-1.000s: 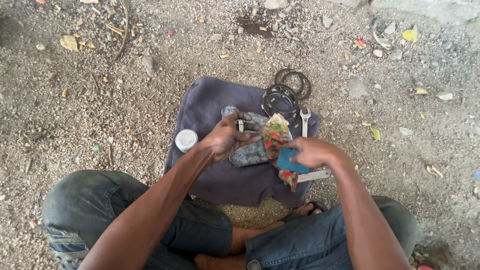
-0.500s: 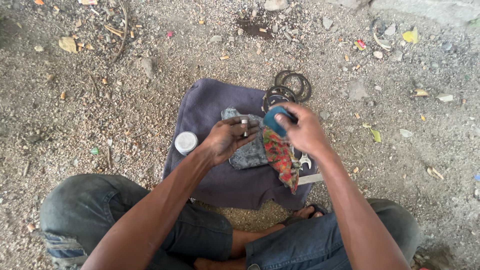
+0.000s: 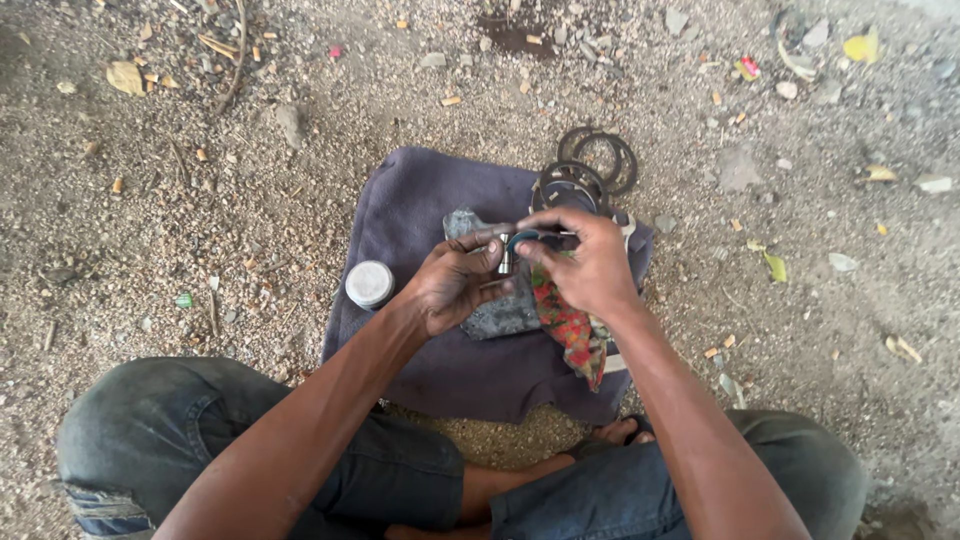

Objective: The person cleans and inspects mechanical components, including a piston and various rings, using a cloth and a wrench while sitting on the ground.

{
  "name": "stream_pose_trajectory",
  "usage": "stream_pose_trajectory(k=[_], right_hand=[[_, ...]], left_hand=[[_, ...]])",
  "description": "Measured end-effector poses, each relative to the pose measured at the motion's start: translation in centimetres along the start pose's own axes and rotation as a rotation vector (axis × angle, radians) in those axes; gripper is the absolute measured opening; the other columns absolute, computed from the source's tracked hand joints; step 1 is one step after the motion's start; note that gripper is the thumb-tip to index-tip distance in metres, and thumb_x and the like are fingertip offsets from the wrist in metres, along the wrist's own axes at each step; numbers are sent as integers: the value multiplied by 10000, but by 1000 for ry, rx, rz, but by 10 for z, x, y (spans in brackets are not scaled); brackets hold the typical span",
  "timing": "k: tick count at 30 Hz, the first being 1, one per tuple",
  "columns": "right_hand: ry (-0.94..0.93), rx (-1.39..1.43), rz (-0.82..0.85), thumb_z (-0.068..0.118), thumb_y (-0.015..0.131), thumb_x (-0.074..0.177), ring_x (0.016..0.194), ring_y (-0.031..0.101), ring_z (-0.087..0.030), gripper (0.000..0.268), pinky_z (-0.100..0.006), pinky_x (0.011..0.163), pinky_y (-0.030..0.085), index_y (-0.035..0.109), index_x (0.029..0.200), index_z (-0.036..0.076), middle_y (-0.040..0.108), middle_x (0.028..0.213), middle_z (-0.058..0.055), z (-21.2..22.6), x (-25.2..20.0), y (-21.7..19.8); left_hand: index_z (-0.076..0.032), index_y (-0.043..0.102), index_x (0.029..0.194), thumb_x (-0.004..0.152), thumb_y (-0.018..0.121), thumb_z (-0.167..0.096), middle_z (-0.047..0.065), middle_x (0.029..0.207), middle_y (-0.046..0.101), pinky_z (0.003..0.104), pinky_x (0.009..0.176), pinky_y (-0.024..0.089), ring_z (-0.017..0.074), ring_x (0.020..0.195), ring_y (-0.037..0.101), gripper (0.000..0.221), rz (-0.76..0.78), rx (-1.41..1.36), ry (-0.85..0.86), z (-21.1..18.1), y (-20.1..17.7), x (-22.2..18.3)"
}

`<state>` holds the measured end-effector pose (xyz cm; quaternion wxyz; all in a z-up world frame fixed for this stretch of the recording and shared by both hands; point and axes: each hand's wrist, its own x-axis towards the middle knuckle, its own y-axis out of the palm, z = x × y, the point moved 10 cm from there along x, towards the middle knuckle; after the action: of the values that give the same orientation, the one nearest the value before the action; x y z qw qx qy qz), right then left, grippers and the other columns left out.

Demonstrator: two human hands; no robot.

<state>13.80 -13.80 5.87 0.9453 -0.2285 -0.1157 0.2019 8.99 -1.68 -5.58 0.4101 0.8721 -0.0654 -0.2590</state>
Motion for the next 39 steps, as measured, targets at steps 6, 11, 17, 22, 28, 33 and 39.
stream_pose_trajectory(k=[6, 11, 17, 22, 28, 33, 39], right_hand=[[-181, -55, -30, 63, 850, 809, 892, 714, -145, 189, -305, 791, 596, 781, 984, 77, 723, 990, -48, 23, -7, 8], [-68, -16, -34, -17, 785, 841, 897, 700, -129, 141, -299, 774, 612, 797, 902, 109, 727, 962, -19, 10, -7, 12], [-21, 29, -21, -68, 768, 826, 871, 703, -129, 190, -272, 771, 652, 787, 891, 110, 724, 960, -17, 5, -4, 6], [-96, -26, -45, -122, 763, 779, 858, 709, -135, 242, -289, 759, 634, 784, 884, 95, 737, 954, -31, 13, -4, 0], [-202, -11, -40, -127, 784, 787, 840, 715, -138, 243, -308, 718, 604, 777, 898, 89, 739, 925, -29, 27, -10, -1], [-156, -37, -50, -86, 831, 751, 825, 711, -124, 226, -302, 707, 609, 785, 863, 105, 742, 921, -24, 21, -8, -6], [-56, -59, -87, -104, 791, 748, 808, 716, -124, 241, -292, 679, 618, 790, 854, 113, 752, 926, -31, 3, -4, -11]], left_hand=[[-13, 649, 1285, 982, 546, 26, 46, 1061, 693, 324, 845, 610, 137, 926, 669, 322, 67, -20, 17, 7, 1, 1], [-12, 629, 1267, 954, 524, 57, 58, 1098, 693, 331, 840, 610, 153, 939, 672, 338, 94, -36, -12, 11, 8, 1], [-18, 625, 1299, 994, 529, 55, 75, 1101, 660, 330, 819, 611, 152, 933, 661, 328, 114, -107, 32, 11, 4, 5], [-7, 624, 1306, 1011, 531, 64, 73, 1077, 651, 333, 831, 616, 160, 928, 664, 318, 146, -117, 39, 10, 10, 3], [0, 608, 1295, 969, 510, 87, 92, 1107, 674, 322, 792, 611, 163, 938, 688, 351, 74, -79, 22, 9, 14, -2], [21, 608, 1311, 970, 502, 95, 122, 1089, 669, 326, 793, 618, 188, 906, 677, 365, 97, -86, 24, 6, 20, -2], [28, 610, 1310, 1003, 508, 67, 100, 1083, 675, 332, 787, 598, 159, 902, 660, 326, 67, -38, 55, 4, 21, -3]])
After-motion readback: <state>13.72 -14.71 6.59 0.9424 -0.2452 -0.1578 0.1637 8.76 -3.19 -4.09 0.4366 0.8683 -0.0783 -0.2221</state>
